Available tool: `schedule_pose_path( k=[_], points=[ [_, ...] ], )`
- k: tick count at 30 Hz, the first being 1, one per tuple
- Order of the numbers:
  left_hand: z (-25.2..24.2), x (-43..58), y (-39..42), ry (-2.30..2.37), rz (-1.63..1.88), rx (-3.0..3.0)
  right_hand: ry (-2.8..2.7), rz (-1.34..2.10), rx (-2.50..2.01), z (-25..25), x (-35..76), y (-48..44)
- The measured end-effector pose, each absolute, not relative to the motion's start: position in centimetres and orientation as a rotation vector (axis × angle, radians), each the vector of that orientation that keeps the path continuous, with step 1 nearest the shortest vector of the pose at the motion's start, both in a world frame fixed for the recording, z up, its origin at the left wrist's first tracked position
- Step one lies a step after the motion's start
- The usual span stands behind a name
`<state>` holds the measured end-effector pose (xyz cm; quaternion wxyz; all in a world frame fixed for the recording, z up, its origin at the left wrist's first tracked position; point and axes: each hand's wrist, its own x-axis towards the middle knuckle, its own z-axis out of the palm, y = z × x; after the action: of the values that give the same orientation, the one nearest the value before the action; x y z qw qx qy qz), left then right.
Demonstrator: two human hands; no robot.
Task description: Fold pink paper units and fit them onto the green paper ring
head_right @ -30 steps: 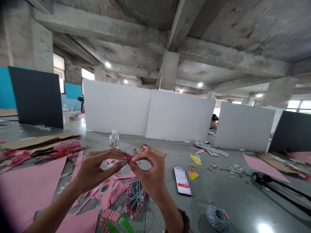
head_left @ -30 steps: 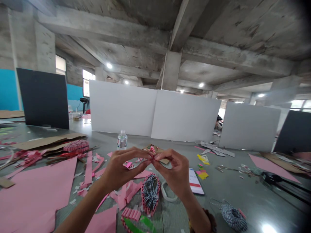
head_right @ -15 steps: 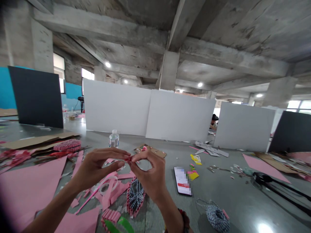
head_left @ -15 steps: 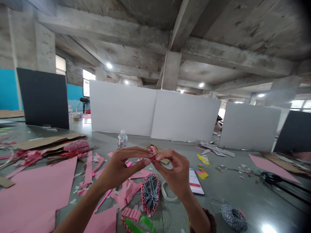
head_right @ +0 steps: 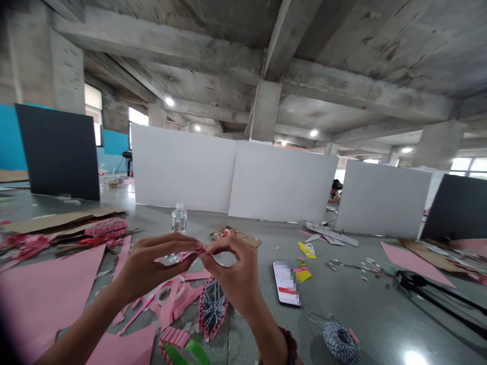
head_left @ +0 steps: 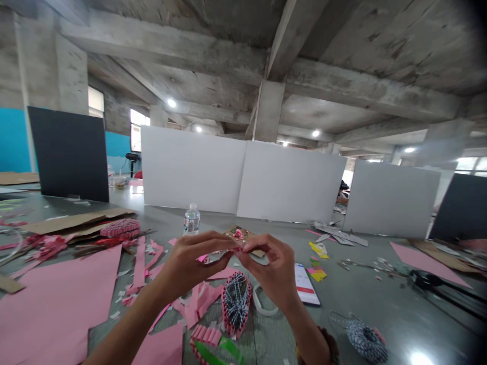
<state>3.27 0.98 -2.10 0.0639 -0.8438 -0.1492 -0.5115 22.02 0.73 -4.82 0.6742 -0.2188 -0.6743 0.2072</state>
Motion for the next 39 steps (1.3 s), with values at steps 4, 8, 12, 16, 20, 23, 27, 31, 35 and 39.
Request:
schedule_pose_path(
  k=[4, 8, 12, 16, 20, 23, 27, 31, 35, 39],
  points=[
    [-2.2, 3.1, 1.06, -0.412, -1.455, -2.451, -1.509, 0.588, -0.493, -4.57, 21.93, 0.62],
    [-2.46, 2.92, 1.39, -0.367, -1.349, -2.319, -1.519, 0.653, -0.521, -4.39, 21.94, 0.65],
    [-2.63, 3.01, 1.62, -0.372, -1.319, -2.293, -1.5, 0.673, -0.52, -4.3, 22.01, 0.81],
    [-2.58, 3.36, 1.6, -0.396, -1.36, -2.283, -1.469, 0.682, -0.508, -4.27, 22.08, 0.99],
    [-2.5, 3.59, 1.47, -0.419, -1.418, -2.303, -1.463, 0.652, -0.517, -4.31, 22.1, 1.12],
    [-2.54, 3.56, 1.37, -0.476, -1.444, -2.358, -1.453, 0.649, -0.534, -4.35, 22.07, 1.18],
    [-2.58, 3.43, 1.37, -0.529, -1.46, -2.399, -1.437, 0.667, -0.54, -4.37, 22.08, 1.26],
    [-2.48, 3.4, 1.45, -0.554, -1.452, -2.406, -1.412, 0.686, -0.535, -4.42, 22.05, 1.26],
    [-2.35, 3.46, 1.45, -0.577, -1.406, -2.366, -1.417, 0.702, -0.541, -4.45, 21.72, 1.01],
    [-2.31, 3.52, 1.35, -0.561, -1.365, -2.325, -1.478, 0.682, -0.555, -4.37, 21.5, 0.6]
  ],
)
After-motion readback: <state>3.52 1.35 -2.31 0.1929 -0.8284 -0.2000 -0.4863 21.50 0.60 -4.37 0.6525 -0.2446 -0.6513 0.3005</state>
